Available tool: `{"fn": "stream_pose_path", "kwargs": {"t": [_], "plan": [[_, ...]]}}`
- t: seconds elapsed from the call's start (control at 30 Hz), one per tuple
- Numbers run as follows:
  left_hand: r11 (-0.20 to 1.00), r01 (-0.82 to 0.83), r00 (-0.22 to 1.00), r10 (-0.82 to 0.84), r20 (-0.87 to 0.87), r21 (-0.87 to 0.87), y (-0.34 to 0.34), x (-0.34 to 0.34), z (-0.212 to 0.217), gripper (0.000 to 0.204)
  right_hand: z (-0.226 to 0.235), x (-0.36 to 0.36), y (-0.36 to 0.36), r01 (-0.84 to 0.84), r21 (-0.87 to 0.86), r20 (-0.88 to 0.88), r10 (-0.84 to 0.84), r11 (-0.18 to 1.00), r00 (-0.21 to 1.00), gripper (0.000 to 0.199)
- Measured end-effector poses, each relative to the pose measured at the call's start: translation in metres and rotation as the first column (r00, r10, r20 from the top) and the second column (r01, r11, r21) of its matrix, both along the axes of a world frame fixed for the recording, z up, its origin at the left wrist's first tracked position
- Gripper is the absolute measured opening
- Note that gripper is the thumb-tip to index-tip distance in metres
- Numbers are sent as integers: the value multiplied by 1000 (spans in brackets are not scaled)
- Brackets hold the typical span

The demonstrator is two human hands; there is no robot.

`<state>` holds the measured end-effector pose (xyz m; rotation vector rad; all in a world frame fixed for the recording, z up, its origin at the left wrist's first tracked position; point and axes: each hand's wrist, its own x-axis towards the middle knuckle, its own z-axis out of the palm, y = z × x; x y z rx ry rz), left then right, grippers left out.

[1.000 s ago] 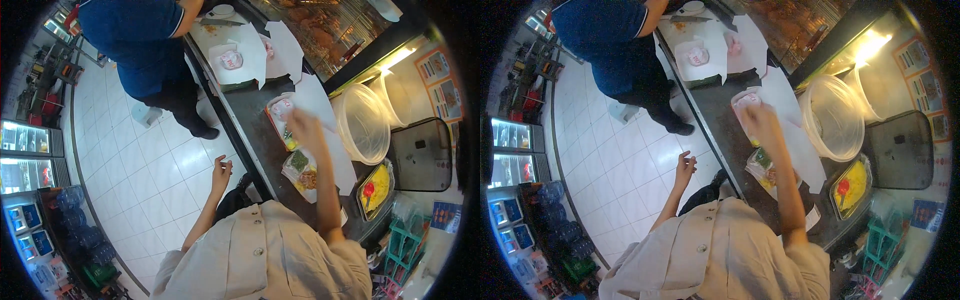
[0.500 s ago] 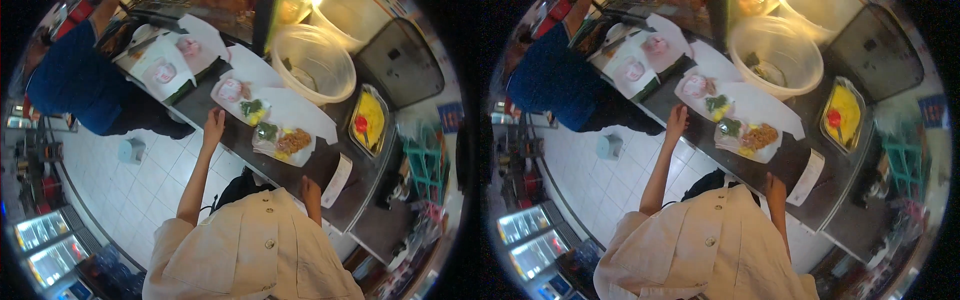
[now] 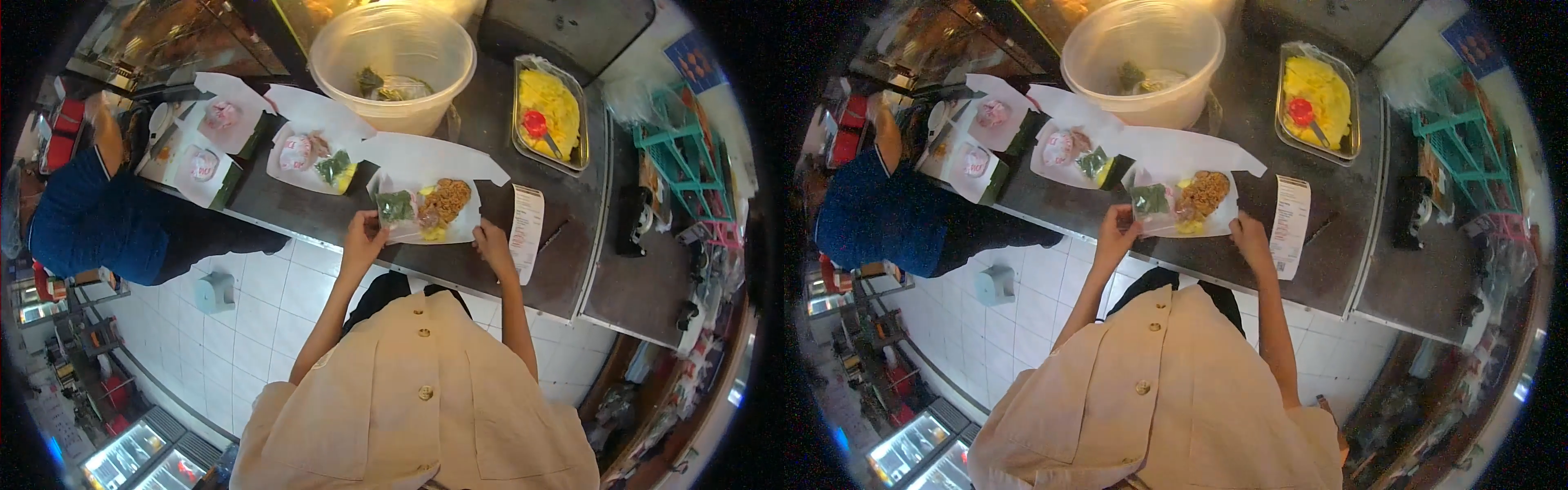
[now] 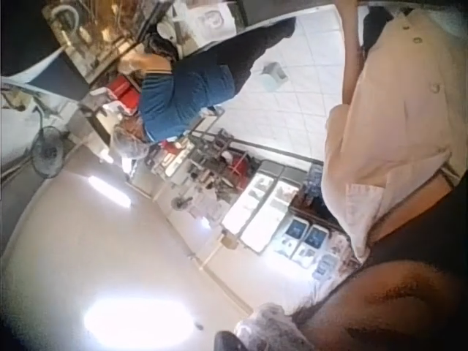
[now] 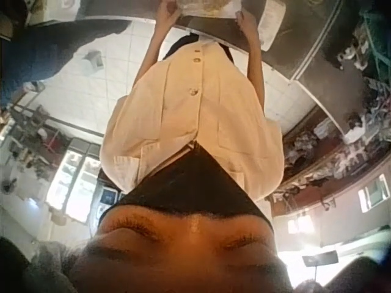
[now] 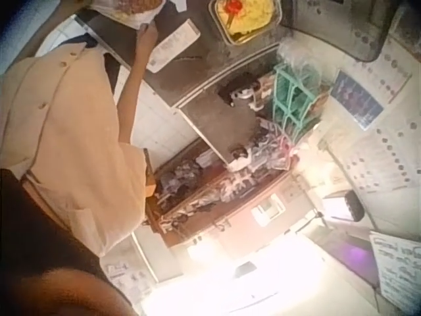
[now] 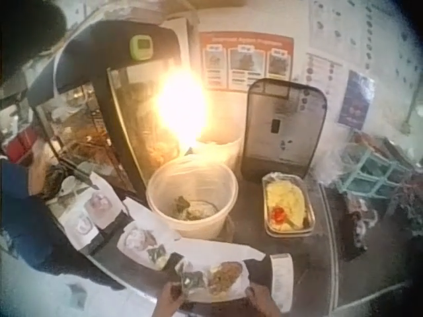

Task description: Packing fried chicken, rice, and sauces into takeout boxes according to a receipt and managing the order on a POS tablet.

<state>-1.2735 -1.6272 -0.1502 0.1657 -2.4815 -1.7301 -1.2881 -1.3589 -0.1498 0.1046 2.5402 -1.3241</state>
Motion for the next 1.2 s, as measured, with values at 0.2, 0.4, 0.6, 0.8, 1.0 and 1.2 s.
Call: {"fn": "stream_pose_path", "kwargs": {"t": [0.2,0.4,0.6,0.8,1.0,1.2], "plan": [[998,52,952,-38,305,-40,51,-2,6,36,10,10,60,88,-84,55,-84,993,995,25],[951,-260,950,221,-221,-168,62,-33,8,47,33,-15,86,302,40,-502,-242,953,830,23],[961,120,963,-51,264,-250,62,-69,4,37,62,-58,62,266,42,-751,-145,963,644,24],[995,22,958,-49,283,98,65,-76,4,39,57,-69,70,139,78,-545,-74,987,835,19],[989,64,954,-20,298,-137,64,-42,-16,37,60,-52,64,75,-15,-571,-70,997,818,16],[983,18,966,30,258,-182,80,-16,3,34,56,-34,65,73,-19,-527,-73,997,847,15]]}}
